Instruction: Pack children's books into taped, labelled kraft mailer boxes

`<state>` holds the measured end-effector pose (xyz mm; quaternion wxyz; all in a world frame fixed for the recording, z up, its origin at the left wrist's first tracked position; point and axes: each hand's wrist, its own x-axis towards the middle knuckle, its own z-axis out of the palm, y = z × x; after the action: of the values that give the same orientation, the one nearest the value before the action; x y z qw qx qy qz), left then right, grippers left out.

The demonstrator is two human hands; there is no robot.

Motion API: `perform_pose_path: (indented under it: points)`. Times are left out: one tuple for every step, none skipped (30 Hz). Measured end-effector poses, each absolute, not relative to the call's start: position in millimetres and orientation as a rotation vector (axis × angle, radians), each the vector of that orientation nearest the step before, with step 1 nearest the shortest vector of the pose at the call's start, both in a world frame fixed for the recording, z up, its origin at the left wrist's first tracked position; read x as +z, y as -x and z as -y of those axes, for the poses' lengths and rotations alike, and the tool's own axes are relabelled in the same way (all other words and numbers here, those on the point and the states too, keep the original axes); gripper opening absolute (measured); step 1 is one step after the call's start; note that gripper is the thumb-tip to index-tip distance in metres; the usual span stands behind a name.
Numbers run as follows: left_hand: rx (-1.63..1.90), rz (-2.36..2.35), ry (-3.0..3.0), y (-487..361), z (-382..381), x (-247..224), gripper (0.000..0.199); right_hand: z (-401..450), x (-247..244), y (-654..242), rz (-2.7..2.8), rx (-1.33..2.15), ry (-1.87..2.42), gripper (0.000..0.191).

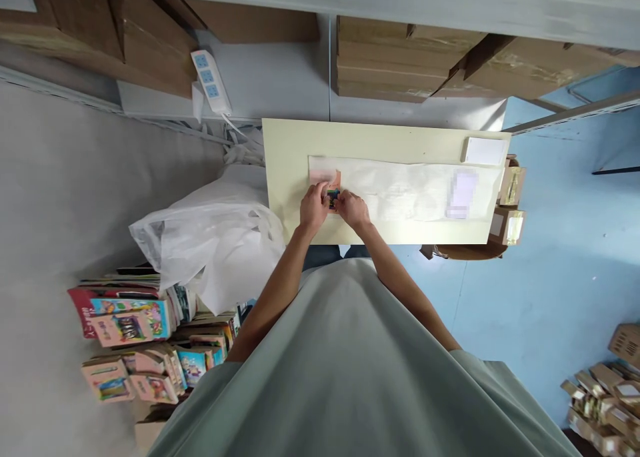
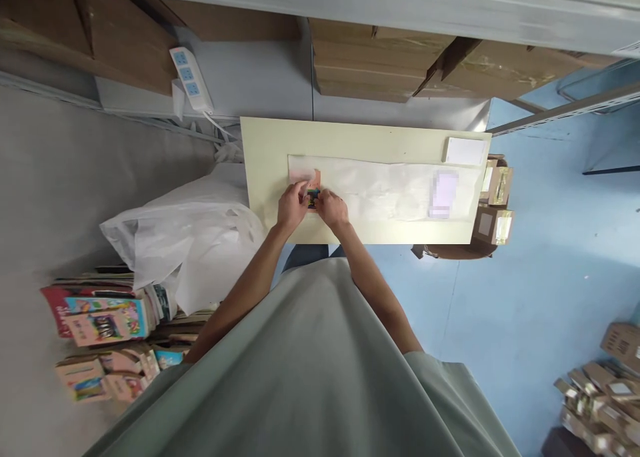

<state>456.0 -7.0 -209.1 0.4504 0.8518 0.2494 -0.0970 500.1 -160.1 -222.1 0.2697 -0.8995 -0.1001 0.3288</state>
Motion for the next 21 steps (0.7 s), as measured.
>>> perform_pose_path:
  points:
    - [-0.238,-0.631,-2.085,-457.3,9.3,-212.5,0.045,161.1,-218.6,-501.8,0.257,0.863,2.455,0.014]
    - [-0.221,-0.645,-2.057,-457.8,10.8,-215.9,0.044,161.4,-214.7,-503.2,0.249,0.805,2.479,0.019]
    - [-0.194,-0.658,-2.024,-457.7,11.9,-218.8,0.042,160.7,-210.7,-504.3,0.260,0.724,2.490,0.024]
    - [-0.162,-0.671,-1.990,-456.9,12.7,-221.4,0.041,158.9,-207.0,-505.4,0.297,0.638,2.485,0.028]
    - [-0.135,-0.681,-1.956,-455.5,13.4,-223.3,0.041,156.1,-203.8,-506.8,0.361,0.572,2.466,0.031]
    - [-0.119,-0.691,-1.923,-453.8,14.3,-224.7,0.043,152.5,-201.5,-508.6,0.440,0.542,2.441,0.032]
    - [-0.119,-0.705,-1.900,-451.6,15.2,-225.5,0.047,148.7,-200.4,-511.0,0.520,0.553,2.422,0.033]
    - [-0.126,-0.729,-1.893,-449.4,16.1,-225.7,0.054,145.2,-200.4,-514.0,0.586,0.591,2.413,0.034]
    - [-0.132,-0.769,-1.906,-447.0,17.0,-225.5,0.062,142.4,-201.6,-517.4,0.632,0.638,2.417,0.037]
    - [-0.131,-0.824,-1.940,-444.8,17.5,-224.9,0.070,140.7,-203.7,-520.9,0.659,0.681,2.429,0.041]
    - [-0.125,-0.893,-1.990,-442.7,17.7,-224.1,0.078,140.2,-206.5,-524.4,0.673,0.713,2.444,0.045]
    - [-0.119,-0.974,-2.044,-441.0,17.2,-223.3,0.084,140.9,-209.6,-527.5,0.676,0.731,2.457,0.049]
    - [-0.124,-1.056,-2.089,-439.6,16.2,-222.6,0.086,142.5,-212.7,-529.9,0.674,0.738,2.463,0.051]
    - [-0.149,-1.127,-2.119,-438.7,14.7,-222.1,0.084,144.6,-215.6,-531.6,0.673,0.738,2.461,0.052]
    - [-0.191,-1.178,-2.135,-438.4,13.0,-221.9,0.080,146.7,-218.0,-532.6,0.671,0.737,2.451,0.052]
    - [-0.242,-1.206,-2.141,-438.6,11.2,-221.8,0.073,148.5,-219.9,-532.9,0.669,0.735,2.439,0.054]
    - [-0.287,-1.216,-2.140,-439.2,9.9,-221.8,0.067,149.8,-221.4,-532.7,0.665,0.732,2.428,0.055]
    - [-0.316,-1.217,-2.136,-440.0,9.2,-221.7,0.063,150.5,-222.6,-532.4,0.662,0.726,2.422,0.057]
    - [-0.325,-1.214,-2.129,-440.9,9.5,-221.1,0.061,150.7,-223.5,-532.0,0.659,0.719,2.422,0.058]
    - [-0.314,-1.211,-2.118,-441.6,11.0,-220.0,0.060,150.7,-224.4,-532.0,0.653,0.711,2.427,0.058]
    - [-0.290,-1.205,-2.106,-441.8,13.7,-218.1,0.060,150.6,-225.2,-532.4,0.647,0.707,2.432,0.058]
